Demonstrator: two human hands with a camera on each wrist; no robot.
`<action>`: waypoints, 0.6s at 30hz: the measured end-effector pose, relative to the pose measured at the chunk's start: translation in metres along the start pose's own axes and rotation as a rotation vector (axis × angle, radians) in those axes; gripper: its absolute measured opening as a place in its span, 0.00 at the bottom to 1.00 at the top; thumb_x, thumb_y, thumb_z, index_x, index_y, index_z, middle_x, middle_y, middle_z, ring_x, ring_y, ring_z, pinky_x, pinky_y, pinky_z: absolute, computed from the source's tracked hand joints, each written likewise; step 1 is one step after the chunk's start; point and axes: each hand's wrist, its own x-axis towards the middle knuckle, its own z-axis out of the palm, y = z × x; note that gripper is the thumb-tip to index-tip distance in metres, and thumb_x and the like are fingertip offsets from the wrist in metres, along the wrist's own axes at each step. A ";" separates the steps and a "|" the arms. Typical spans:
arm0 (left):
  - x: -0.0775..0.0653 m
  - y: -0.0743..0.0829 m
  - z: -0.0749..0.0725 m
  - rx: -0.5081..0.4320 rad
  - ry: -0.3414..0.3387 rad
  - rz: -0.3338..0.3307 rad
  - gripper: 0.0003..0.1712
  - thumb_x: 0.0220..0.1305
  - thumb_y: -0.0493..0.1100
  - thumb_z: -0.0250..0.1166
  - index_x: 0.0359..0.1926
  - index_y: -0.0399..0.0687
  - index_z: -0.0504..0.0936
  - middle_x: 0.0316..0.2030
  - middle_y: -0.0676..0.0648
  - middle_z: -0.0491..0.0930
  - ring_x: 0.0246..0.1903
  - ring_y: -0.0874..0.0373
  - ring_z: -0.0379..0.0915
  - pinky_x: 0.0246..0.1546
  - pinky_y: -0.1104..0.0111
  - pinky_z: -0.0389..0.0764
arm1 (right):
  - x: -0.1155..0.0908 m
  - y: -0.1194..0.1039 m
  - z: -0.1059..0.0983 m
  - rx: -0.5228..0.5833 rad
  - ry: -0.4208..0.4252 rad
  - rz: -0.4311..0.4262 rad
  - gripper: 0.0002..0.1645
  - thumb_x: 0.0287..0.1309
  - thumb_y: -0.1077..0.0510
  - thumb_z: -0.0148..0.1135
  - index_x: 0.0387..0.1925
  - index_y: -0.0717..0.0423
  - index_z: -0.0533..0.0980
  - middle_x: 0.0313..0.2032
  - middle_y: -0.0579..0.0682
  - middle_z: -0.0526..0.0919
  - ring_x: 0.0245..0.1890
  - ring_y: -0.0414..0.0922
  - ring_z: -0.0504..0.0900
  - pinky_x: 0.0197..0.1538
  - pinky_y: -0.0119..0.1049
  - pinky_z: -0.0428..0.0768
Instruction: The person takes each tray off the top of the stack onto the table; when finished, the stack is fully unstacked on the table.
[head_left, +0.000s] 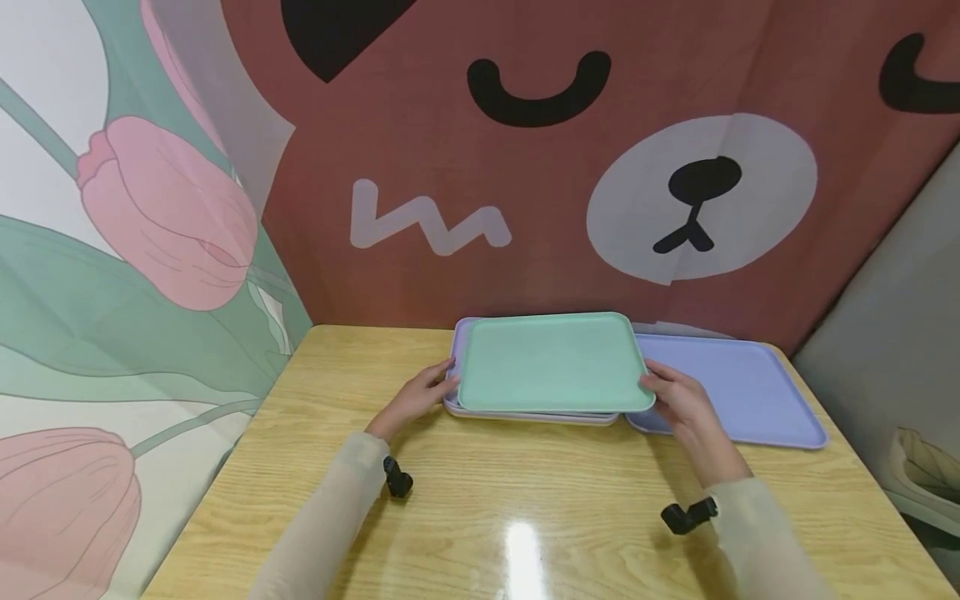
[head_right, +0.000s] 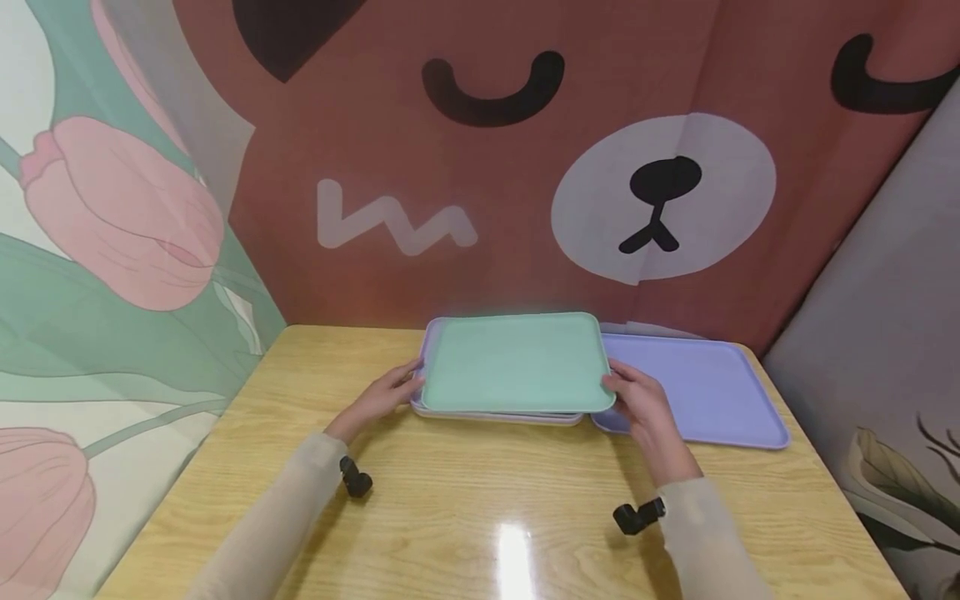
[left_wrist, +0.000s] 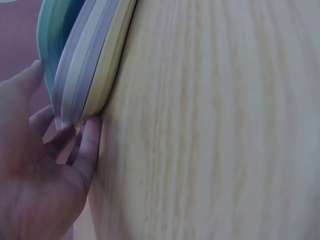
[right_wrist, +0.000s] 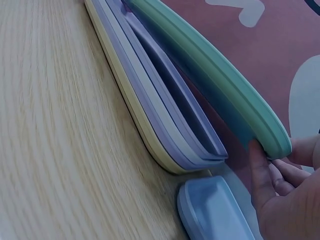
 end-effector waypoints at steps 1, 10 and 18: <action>0.000 -0.001 0.000 0.014 0.003 0.005 0.40 0.74 0.60 0.58 0.80 0.56 0.56 0.77 0.42 0.58 0.72 0.43 0.61 0.67 0.50 0.70 | -0.001 0.000 -0.002 -0.004 -0.003 0.002 0.43 0.71 0.61 0.60 0.78 0.62 0.51 0.40 0.29 0.82 0.40 0.29 0.83 0.45 0.25 0.81; 0.002 -0.007 -0.002 0.040 0.007 0.002 0.42 0.70 0.58 0.64 0.79 0.61 0.58 0.74 0.42 0.64 0.70 0.46 0.64 0.71 0.50 0.64 | -0.012 0.003 -0.018 -0.047 -0.007 0.001 0.44 0.71 0.56 0.61 0.79 0.60 0.50 0.41 0.27 0.82 0.42 0.29 0.82 0.46 0.25 0.81; 0.002 -0.008 -0.002 0.052 0.005 0.008 0.43 0.69 0.59 0.66 0.79 0.62 0.57 0.73 0.42 0.65 0.69 0.47 0.65 0.71 0.50 0.64 | -0.025 0.004 -0.034 0.084 -0.032 -0.031 0.30 0.70 0.61 0.61 0.71 0.46 0.70 0.41 0.32 0.86 0.41 0.32 0.84 0.44 0.27 0.81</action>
